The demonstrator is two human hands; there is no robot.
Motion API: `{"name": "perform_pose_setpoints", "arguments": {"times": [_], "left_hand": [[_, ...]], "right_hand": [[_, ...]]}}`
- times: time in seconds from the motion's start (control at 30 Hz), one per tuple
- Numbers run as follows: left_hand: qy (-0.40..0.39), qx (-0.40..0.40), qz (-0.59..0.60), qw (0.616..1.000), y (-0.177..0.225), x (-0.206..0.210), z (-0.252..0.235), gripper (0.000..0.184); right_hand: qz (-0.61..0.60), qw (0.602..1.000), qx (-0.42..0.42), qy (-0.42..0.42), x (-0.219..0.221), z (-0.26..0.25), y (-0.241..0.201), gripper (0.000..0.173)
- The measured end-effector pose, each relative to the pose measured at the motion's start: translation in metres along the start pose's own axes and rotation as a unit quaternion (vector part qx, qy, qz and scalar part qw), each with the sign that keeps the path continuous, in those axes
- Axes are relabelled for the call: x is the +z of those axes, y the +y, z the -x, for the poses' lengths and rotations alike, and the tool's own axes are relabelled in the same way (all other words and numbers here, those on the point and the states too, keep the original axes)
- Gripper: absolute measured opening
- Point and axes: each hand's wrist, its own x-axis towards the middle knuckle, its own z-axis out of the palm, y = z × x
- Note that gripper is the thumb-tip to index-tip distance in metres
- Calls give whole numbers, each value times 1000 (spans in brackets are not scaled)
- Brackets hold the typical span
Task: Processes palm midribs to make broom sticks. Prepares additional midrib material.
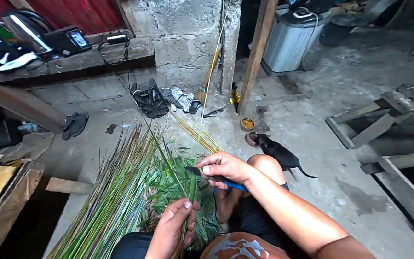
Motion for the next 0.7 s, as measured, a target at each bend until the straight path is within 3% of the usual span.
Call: {"name": "perform_pose_setpoints", "arguments": {"times": [0.17, 0.57, 0.7], "left_hand": [[24, 4, -27, 999, -2, 3, 2, 29], [40, 25, -1, 999, -3, -8, 27, 29], [57, 22, -21, 998, -8, -16, 42, 28]], "right_hand": [[26, 997, -9, 78, -6, -2, -13, 29], [61, 996, -15, 68, -4, -38, -36, 27], [78, 988, -34, 129, -4, -57, -54, 29]]}}
